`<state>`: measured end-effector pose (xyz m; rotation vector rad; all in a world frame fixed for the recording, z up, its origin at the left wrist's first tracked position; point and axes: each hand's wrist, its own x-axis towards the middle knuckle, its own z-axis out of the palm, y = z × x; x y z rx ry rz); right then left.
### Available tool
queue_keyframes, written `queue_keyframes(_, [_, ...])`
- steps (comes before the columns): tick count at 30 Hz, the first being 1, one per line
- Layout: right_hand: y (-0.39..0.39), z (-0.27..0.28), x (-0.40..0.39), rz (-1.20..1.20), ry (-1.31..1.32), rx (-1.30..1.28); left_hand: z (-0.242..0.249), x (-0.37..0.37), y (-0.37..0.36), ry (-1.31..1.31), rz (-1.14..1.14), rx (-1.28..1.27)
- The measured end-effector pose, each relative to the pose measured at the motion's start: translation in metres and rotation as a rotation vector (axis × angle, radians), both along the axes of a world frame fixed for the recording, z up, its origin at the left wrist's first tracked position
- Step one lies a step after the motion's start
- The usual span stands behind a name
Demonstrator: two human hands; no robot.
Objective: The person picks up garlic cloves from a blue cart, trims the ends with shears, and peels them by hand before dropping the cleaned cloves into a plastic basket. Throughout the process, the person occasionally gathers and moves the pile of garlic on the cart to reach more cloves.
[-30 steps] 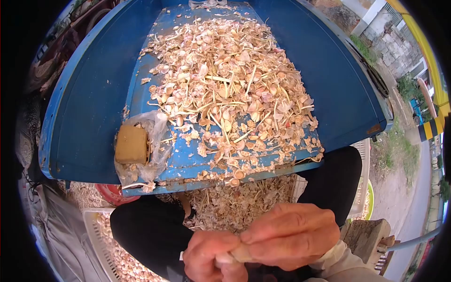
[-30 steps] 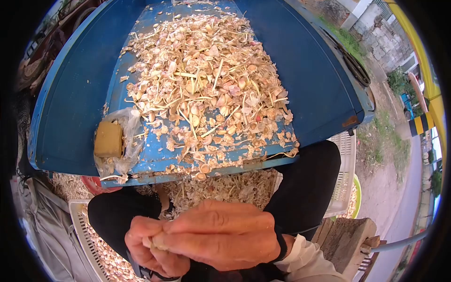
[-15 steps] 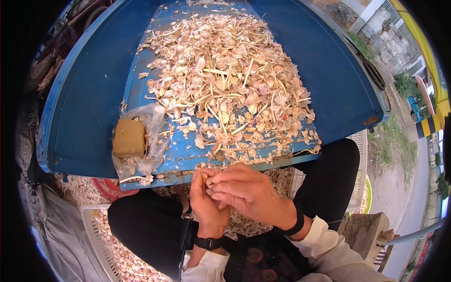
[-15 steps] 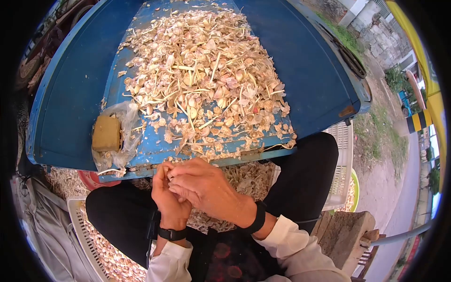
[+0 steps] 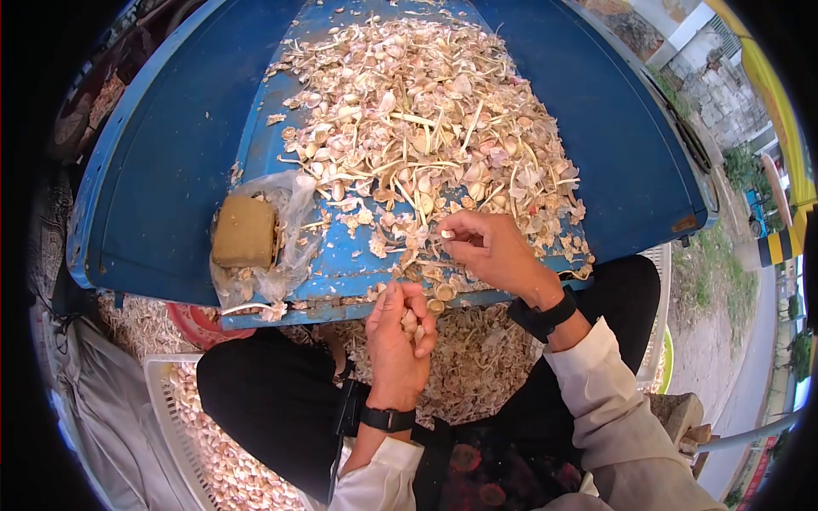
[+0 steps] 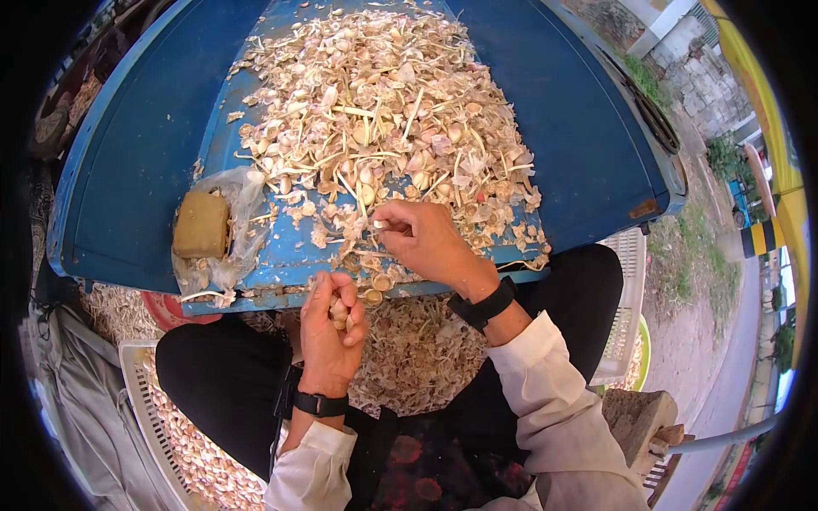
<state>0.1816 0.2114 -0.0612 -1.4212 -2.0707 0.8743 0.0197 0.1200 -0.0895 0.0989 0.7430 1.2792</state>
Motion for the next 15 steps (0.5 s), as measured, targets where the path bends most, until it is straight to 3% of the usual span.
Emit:
queue_keyframes(2, [-0.011, 0.001, -0.001, -0.009, 0.44, -0.265, 0.0, 0.002, 0.002, 0.051, -0.049, 0.011])
queue_keyframes(3, [-0.017, 0.004, -0.002, -0.011, 0.44, -0.265, 0.001, 0.004, 0.002, 0.102, -0.098, 0.025])
queue_keyframes(5, [-0.03, 0.01, -0.007, 0.116, 0.694, -0.537, 0.006, 0.006, -0.001, 0.086, -0.107, 0.046])
queue_keyframes(7, [-0.038, 0.013, -0.009, 0.116, 0.606, -0.496, 0.009, 0.006, -0.003, 0.065, -0.123, 0.075])
queue_keyframes(9, [-0.043, 0.006, -0.007, 0.301, 0.389, 0.042, 0.008, 0.004, -0.011, 0.103, -0.158, 0.177])
queue_keyframes(11, [-0.045, 0.016, 0.007, 0.291, 0.346, 0.003, 0.017, 0.002, -0.018, 0.119, -0.171, 0.164])
queue_keyframes(13, [-0.032, 0.034, 0.028, -0.092, 0.512, -0.234, 0.034, -0.003, -0.028, 0.015, -0.147, 0.242])
queue_keyframes(14, [-0.021, 0.035, 0.038, -0.097, 0.507, -0.235, 0.052, -0.005, -0.038, -0.053, -0.13, 0.277])
queue_keyframes(15, [-0.008, 0.035, 0.048, -0.178, 0.258, -0.147, 0.061, -0.01, -0.051, -0.086, -0.173, 0.36])
